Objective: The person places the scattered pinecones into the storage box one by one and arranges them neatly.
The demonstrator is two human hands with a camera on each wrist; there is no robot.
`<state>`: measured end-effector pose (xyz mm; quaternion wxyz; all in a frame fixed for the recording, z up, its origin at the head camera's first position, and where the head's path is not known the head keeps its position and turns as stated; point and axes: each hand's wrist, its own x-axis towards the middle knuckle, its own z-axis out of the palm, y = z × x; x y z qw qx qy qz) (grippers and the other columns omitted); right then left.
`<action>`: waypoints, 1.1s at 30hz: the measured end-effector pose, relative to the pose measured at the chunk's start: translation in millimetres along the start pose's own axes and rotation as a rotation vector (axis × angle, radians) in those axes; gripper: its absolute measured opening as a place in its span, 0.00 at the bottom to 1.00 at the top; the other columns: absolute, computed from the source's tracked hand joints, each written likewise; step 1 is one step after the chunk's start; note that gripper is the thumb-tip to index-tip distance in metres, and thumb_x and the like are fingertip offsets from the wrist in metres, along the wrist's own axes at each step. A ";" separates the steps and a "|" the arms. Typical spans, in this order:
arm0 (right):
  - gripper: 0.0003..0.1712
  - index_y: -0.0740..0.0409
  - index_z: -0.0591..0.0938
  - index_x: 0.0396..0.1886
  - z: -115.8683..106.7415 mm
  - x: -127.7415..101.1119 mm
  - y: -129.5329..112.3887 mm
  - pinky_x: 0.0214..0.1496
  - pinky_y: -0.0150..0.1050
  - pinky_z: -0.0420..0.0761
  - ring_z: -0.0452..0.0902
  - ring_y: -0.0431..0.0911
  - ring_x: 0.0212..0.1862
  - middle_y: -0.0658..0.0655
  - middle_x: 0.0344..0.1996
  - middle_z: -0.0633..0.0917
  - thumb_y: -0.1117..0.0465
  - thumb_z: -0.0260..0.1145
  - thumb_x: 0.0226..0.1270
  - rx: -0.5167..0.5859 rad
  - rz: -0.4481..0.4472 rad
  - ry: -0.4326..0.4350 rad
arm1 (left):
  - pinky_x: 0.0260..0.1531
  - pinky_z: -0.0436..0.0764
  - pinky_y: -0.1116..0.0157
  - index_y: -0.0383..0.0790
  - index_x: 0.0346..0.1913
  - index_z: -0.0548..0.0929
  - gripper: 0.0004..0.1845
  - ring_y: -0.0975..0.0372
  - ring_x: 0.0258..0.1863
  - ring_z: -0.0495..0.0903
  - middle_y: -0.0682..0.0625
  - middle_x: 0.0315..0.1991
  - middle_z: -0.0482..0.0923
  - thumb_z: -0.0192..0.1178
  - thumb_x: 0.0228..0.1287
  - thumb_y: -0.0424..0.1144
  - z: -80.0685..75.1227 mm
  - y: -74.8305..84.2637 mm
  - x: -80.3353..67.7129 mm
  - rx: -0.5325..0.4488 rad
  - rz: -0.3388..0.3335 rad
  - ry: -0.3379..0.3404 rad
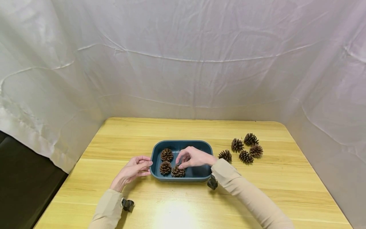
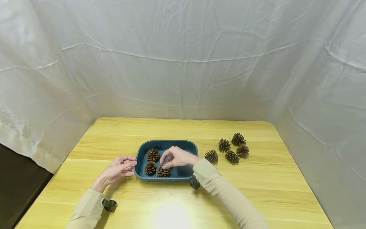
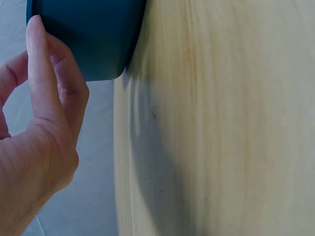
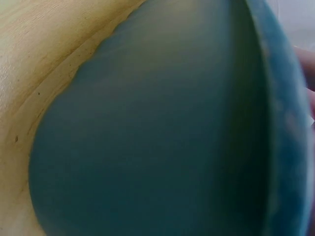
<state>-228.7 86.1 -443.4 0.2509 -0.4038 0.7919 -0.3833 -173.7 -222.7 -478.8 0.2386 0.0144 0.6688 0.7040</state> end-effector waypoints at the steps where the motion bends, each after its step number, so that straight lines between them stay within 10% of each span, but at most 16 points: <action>1: 0.09 0.60 0.86 0.46 0.1 -0.2 0.2 0.42 0.28 0.85 0.84 0.40 0.35 0.59 0.39 0.88 0.63 0.70 0.67 0.004 0.002 0.000 | 0.38 0.89 0.71 0.24 0.58 0.67 0.18 0.66 0.31 0.83 0.54 0.37 0.79 0.56 0.72 0.32 0.0 -0.1 0.0 -0.001 -0.002 0.001; 17: 0.14 0.68 0.84 0.49 -1.6 -10.0 0.4 0.43 0.31 0.87 0.85 0.58 0.39 0.64 0.39 0.88 0.64 0.69 0.68 0.070 -0.030 0.057 | 0.37 0.89 0.71 0.24 0.58 0.67 0.19 0.66 0.31 0.82 0.53 0.38 0.78 0.56 0.72 0.32 0.9 -1.0 0.1 -0.001 -0.002 0.000; 33: 0.12 0.65 0.85 0.48 -9.9 -30.9 11.2 0.48 0.36 0.88 0.83 0.39 0.42 0.67 0.46 0.86 0.64 0.68 0.69 0.111 -0.070 0.240 | 0.37 0.89 0.71 0.22 0.60 0.66 0.21 0.66 0.31 0.83 0.53 0.38 0.79 0.56 0.73 0.32 1.5 -0.1 -0.5 -0.003 0.004 0.004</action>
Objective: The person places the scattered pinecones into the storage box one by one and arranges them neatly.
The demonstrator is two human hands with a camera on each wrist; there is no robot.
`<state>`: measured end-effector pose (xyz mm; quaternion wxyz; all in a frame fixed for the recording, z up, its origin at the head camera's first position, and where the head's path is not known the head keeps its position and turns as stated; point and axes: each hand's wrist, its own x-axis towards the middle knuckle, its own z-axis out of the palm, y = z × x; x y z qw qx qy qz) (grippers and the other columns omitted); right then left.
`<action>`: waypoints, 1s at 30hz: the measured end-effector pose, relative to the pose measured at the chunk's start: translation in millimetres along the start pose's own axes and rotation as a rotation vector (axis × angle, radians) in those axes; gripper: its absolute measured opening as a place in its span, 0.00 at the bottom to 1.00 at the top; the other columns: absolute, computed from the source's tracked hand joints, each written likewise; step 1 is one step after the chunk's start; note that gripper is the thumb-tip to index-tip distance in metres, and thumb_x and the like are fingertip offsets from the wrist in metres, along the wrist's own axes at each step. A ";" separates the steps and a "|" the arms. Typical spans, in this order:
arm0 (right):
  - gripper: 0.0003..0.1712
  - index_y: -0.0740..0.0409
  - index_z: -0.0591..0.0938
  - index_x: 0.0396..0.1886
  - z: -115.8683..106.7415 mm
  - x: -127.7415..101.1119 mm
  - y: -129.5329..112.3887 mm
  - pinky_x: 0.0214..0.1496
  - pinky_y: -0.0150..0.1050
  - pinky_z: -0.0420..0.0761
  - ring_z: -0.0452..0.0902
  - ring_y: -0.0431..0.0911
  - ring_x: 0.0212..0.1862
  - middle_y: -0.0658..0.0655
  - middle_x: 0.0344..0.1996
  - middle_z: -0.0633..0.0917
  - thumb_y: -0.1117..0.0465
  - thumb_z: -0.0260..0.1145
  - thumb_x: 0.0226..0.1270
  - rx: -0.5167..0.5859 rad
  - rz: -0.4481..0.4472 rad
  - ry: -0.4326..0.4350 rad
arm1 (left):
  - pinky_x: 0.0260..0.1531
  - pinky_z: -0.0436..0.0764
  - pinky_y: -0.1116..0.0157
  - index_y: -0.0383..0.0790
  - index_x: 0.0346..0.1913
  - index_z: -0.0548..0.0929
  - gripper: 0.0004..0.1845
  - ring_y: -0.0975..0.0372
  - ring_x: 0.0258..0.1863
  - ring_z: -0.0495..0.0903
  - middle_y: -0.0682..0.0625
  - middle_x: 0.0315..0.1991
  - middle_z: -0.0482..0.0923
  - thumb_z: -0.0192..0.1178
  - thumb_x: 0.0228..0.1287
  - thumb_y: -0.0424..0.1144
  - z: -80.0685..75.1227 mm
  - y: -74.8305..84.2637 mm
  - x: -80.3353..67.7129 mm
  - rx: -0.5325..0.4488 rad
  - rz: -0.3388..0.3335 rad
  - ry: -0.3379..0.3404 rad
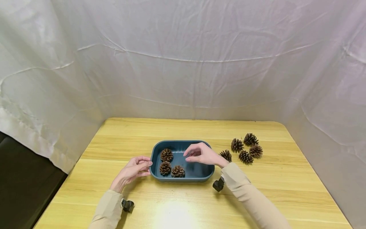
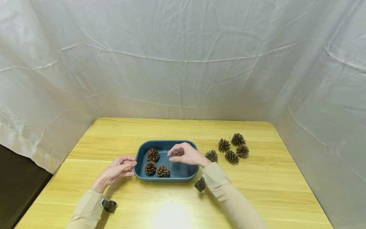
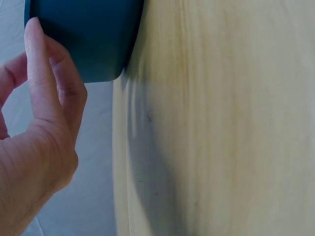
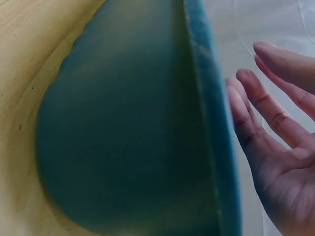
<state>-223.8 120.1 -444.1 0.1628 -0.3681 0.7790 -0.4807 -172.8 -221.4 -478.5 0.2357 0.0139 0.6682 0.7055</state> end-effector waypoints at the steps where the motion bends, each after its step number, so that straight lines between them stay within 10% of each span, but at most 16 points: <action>1: 0.12 0.65 0.85 0.48 -0.7 -1.5 0.3 0.48 0.36 0.88 0.84 0.40 0.42 0.68 0.46 0.86 0.64 0.68 0.69 0.012 -0.006 0.016 | 0.37 0.89 0.71 0.22 0.60 0.66 0.21 0.66 0.31 0.83 0.53 0.38 0.79 0.56 0.73 0.32 0.1 0.0 0.0 0.001 0.001 0.000; 10: 0.11 0.64 0.85 0.48 -3.5 -19.8 4.5 0.45 0.31 0.86 0.85 0.56 0.42 0.66 0.43 0.87 0.64 0.68 0.69 0.091 0.026 0.216 | 0.37 0.89 0.71 0.22 0.61 0.66 0.21 0.66 0.31 0.83 0.53 0.39 0.79 0.56 0.73 0.33 0.4 -1.9 -0.3 0.007 0.016 0.009; 23: 0.14 0.74 0.83 0.46 1.1 -39.1 21.4 0.46 0.25 0.86 0.86 0.39 0.40 0.73 0.42 0.86 0.67 0.69 0.67 0.164 0.025 0.621 | 0.36 0.89 0.70 0.27 0.55 0.70 0.14 0.67 0.30 0.83 0.56 0.36 0.81 0.56 0.73 0.30 2.2 -4.5 -0.8 -0.032 0.046 0.012; 30: 0.12 0.77 0.83 0.42 3.3 -48.5 33.4 0.44 0.23 0.85 0.85 0.32 0.39 0.51 0.36 0.90 0.70 0.70 0.64 0.228 -0.103 0.860 | 0.35 0.89 0.71 0.27 0.56 0.70 0.15 0.68 0.29 0.82 0.55 0.37 0.80 0.56 0.73 0.31 2.6 -7.3 0.8 -0.018 0.039 0.042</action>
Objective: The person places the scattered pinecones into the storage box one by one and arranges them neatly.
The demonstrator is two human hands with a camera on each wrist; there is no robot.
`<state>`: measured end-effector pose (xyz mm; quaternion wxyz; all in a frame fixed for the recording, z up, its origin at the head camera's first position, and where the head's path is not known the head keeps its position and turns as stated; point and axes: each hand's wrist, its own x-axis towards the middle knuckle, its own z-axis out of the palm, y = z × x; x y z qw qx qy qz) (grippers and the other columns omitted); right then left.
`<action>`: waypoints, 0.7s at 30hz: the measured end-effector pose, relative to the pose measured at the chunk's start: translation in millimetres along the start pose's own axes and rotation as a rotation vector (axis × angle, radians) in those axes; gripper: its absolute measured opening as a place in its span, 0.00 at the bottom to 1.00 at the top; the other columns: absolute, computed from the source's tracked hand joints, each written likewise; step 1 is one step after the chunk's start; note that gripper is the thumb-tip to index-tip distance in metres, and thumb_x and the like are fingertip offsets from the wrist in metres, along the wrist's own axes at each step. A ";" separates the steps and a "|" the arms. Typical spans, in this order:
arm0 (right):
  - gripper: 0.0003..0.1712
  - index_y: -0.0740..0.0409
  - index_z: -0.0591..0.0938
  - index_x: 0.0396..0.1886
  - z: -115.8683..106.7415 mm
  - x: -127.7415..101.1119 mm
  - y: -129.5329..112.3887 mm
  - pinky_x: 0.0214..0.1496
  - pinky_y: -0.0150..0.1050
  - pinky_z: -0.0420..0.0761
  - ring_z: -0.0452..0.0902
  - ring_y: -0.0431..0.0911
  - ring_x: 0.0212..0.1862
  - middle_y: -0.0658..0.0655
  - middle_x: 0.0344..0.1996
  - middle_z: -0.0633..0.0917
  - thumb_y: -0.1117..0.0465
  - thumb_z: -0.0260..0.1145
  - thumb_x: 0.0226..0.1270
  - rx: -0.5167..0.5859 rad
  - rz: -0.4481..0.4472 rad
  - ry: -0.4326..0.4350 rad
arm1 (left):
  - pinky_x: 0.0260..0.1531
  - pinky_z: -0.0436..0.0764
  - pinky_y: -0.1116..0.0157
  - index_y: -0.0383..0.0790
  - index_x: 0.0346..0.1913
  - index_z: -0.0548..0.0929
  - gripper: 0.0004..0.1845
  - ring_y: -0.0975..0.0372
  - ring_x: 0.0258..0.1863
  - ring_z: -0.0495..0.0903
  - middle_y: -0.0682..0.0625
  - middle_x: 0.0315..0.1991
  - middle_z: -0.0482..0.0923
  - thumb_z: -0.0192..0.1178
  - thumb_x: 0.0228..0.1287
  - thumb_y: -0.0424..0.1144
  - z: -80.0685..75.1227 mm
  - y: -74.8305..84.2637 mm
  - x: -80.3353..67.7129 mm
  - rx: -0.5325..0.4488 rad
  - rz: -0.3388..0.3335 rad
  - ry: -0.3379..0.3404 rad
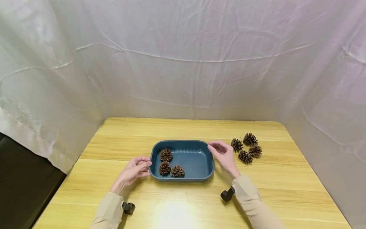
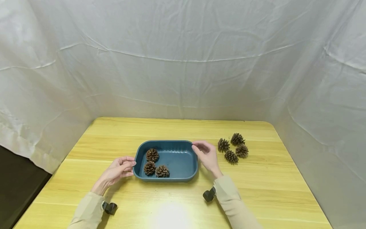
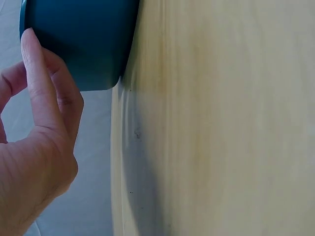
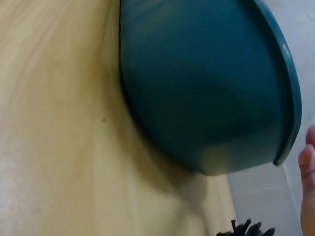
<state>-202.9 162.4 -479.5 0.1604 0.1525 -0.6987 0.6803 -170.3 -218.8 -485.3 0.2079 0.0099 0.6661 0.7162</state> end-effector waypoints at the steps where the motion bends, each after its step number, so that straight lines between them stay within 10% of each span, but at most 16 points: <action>1: 0.12 0.77 0.83 0.42 -1.5 -0.9 1.6 0.45 0.23 0.86 0.85 0.33 0.39 0.49 0.36 0.90 0.70 0.71 0.63 0.023 -0.021 0.031 | 0.35 0.89 0.71 0.27 0.55 0.70 0.14 0.68 0.29 0.82 0.55 0.37 0.80 0.56 0.73 0.31 0.3 0.1 -0.1 0.000 -0.001 0.004; 11: 0.10 0.81 0.81 0.41 -17.4 -8.7 11.0 0.41 0.22 0.84 0.83 0.33 0.35 0.45 0.35 0.87 0.79 0.68 0.59 0.043 -0.077 0.289 | 0.35 0.89 0.72 0.27 0.55 0.71 0.13 0.68 0.29 0.82 0.56 0.37 0.80 0.56 0.73 0.31 -0.5 -0.9 -1.1 -0.002 0.010 -0.005; 21: 0.12 0.87 0.78 0.41 -30.3 -16.1 19.7 0.40 0.20 0.81 0.78 0.35 0.35 0.49 0.36 0.84 0.83 0.67 0.57 0.080 -0.134 0.327 | 0.35 0.89 0.72 0.33 0.52 0.73 0.16 0.68 0.30 0.83 0.56 0.38 0.81 0.63 0.69 0.38 -1.5 -2.4 -1.4 -0.027 0.063 -0.054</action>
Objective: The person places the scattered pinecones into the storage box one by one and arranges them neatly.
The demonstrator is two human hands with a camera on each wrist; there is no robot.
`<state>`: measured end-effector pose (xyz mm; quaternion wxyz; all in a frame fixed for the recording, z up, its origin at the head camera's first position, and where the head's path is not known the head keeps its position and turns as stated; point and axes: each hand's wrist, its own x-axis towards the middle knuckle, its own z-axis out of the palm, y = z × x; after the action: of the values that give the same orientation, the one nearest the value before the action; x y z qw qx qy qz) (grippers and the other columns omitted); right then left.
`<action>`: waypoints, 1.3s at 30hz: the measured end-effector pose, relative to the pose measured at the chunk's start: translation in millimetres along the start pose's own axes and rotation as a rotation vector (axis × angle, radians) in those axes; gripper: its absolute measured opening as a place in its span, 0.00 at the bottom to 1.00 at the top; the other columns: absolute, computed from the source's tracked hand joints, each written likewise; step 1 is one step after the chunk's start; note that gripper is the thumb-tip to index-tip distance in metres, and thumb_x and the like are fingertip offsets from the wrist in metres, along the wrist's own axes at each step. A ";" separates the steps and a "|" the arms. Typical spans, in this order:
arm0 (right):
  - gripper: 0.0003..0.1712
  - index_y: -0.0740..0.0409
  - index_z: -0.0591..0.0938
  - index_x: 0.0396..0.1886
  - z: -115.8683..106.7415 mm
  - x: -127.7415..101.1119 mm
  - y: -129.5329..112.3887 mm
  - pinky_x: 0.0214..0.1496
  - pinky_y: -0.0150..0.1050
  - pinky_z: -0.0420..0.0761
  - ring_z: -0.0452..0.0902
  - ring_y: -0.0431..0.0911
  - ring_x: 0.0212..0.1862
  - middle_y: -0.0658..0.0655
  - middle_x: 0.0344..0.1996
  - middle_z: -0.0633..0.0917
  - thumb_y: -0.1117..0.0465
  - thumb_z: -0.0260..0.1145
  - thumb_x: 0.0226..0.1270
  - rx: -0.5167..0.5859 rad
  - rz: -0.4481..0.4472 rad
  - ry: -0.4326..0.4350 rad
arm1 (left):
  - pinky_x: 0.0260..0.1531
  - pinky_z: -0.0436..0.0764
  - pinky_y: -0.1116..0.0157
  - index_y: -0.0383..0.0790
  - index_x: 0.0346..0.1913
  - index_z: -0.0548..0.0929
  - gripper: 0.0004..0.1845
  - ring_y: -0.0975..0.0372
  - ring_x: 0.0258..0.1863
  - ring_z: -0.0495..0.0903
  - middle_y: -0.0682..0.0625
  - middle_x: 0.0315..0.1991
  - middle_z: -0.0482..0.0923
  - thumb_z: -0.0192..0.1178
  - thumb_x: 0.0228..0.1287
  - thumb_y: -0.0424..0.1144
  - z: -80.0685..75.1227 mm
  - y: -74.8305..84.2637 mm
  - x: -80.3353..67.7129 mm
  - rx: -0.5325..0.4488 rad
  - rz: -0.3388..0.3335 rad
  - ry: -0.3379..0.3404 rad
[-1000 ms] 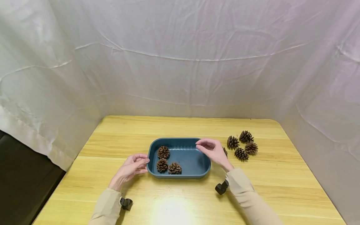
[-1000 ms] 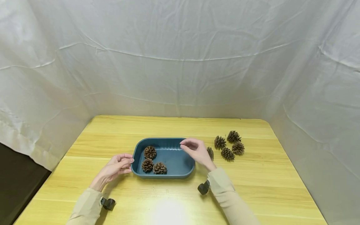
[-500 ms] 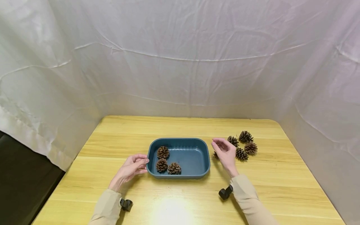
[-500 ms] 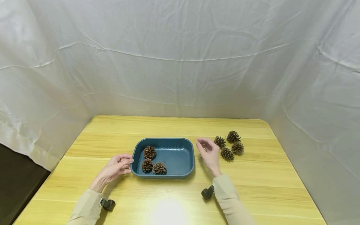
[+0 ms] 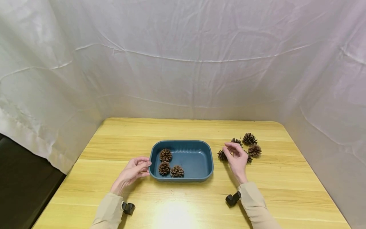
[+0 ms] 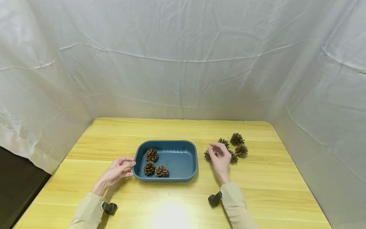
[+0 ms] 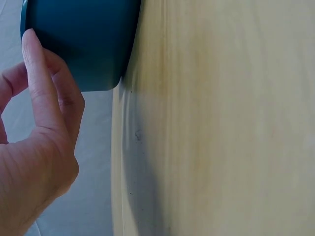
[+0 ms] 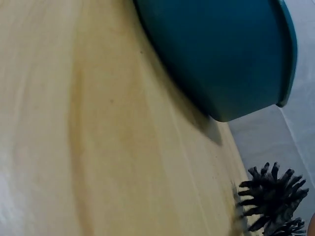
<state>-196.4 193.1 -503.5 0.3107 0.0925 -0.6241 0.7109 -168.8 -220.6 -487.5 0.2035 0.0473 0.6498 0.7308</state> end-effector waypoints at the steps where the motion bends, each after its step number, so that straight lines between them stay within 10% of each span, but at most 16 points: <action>1: 0.13 0.87 0.78 0.42 -0.9 0.3 0.0 0.42 0.21 0.82 0.79 0.35 0.36 0.49 0.37 0.84 0.83 0.66 0.57 0.000 0.009 0.005 | 0.35 0.89 0.72 0.33 0.52 0.73 0.15 0.68 0.30 0.83 0.56 0.38 0.81 0.63 0.70 0.37 0.0 0.4 -0.1 -0.002 0.001 -0.003; 18: 0.23 0.71 0.79 0.58 -14.5 -5.3 2.0 0.71 0.20 0.68 0.73 0.31 0.62 0.41 0.56 0.80 0.73 0.70 0.62 -0.209 0.307 -0.104 | 0.35 0.88 0.73 0.26 0.56 0.69 0.14 0.68 0.29 0.82 0.55 0.37 0.79 0.55 0.74 0.31 3.4 6.6 -1.1 0.004 -0.052 0.026; 26: 0.31 0.68 0.76 0.63 -22.6 -3.2 4.2 0.71 0.15 0.63 0.68 0.38 0.68 0.67 0.67 0.74 0.74 0.71 0.59 -0.333 0.335 -0.281 | 0.35 0.88 0.72 0.27 0.55 0.70 0.13 0.68 0.29 0.82 0.56 0.37 0.80 0.55 0.74 0.30 2.8 6.2 -1.4 -0.002 -0.053 0.023; 34: 0.34 0.64 0.75 0.66 -27.0 -2.9 5.7 0.81 0.61 0.56 0.61 0.61 0.74 0.67 0.69 0.72 0.71 0.73 0.58 -0.485 0.333 -0.382 | 0.35 0.88 0.72 0.25 0.56 0.69 0.15 0.68 0.30 0.83 0.55 0.37 0.80 0.55 0.74 0.30 2.3 5.1 -0.7 0.007 -0.053 0.029; 39: 0.34 0.64 0.75 0.67 -27.7 -1.8 5.7 0.80 0.65 0.55 0.61 0.63 0.74 0.68 0.69 0.72 0.69 0.73 0.59 -0.511 0.346 -0.392 | 0.35 0.88 0.72 0.24 0.57 0.68 0.16 0.68 0.29 0.82 0.55 0.37 0.80 0.56 0.73 0.30 2.0 3.4 0.6 0.013 -0.058 0.042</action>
<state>-191.1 218.6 -514.8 0.0734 0.0393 -0.8355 0.5431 -169.5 -218.7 -484.0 0.2105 0.0144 0.6599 0.7211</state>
